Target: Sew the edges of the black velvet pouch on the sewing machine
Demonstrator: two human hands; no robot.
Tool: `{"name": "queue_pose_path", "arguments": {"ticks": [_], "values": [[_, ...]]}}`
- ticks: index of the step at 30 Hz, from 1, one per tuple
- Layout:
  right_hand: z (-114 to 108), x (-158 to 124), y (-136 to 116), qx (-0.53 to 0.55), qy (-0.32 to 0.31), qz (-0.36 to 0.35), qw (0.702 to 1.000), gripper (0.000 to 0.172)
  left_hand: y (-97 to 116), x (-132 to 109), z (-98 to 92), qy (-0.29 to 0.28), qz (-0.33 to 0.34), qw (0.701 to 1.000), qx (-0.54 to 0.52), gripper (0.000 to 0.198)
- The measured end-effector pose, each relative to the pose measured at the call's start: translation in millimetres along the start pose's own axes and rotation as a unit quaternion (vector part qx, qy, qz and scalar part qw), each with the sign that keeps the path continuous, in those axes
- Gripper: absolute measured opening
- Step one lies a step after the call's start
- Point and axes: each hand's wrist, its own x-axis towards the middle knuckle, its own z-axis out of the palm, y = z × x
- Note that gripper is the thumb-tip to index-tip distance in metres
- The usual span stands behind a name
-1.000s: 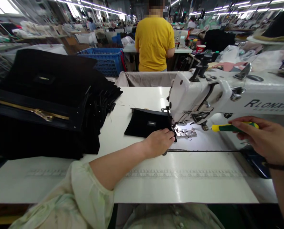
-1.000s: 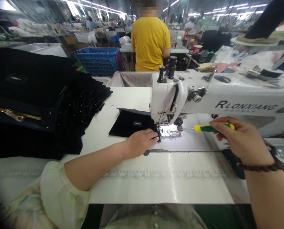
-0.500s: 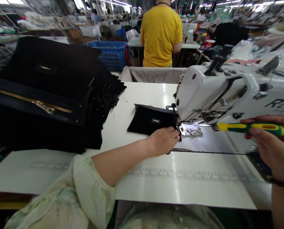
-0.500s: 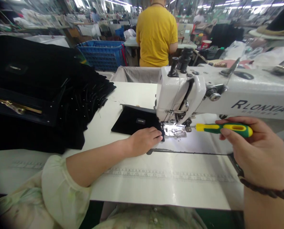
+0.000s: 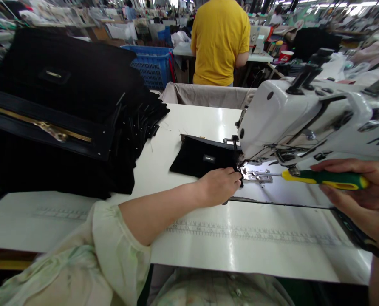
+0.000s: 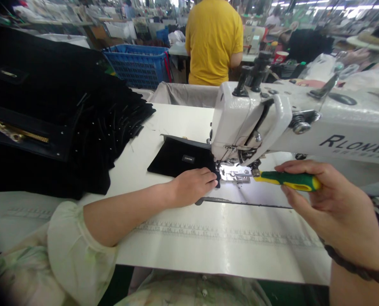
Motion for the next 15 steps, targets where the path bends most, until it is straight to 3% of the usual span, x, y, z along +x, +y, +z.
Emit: {"name": "queue_pose_path", "arguments": {"ticks": [7,15], "values": [[-3,7,5,-0.072,-0.037,-0.094,0.992,0.026,0,0,-0.9,0.000,0.005,1.000,0.004,0.032],[-9,13,13,-0.132,-0.088,-0.139,0.977,0.023,0,-1,1.2,0.008,0.004,1.000,0.003,0.033]]}}
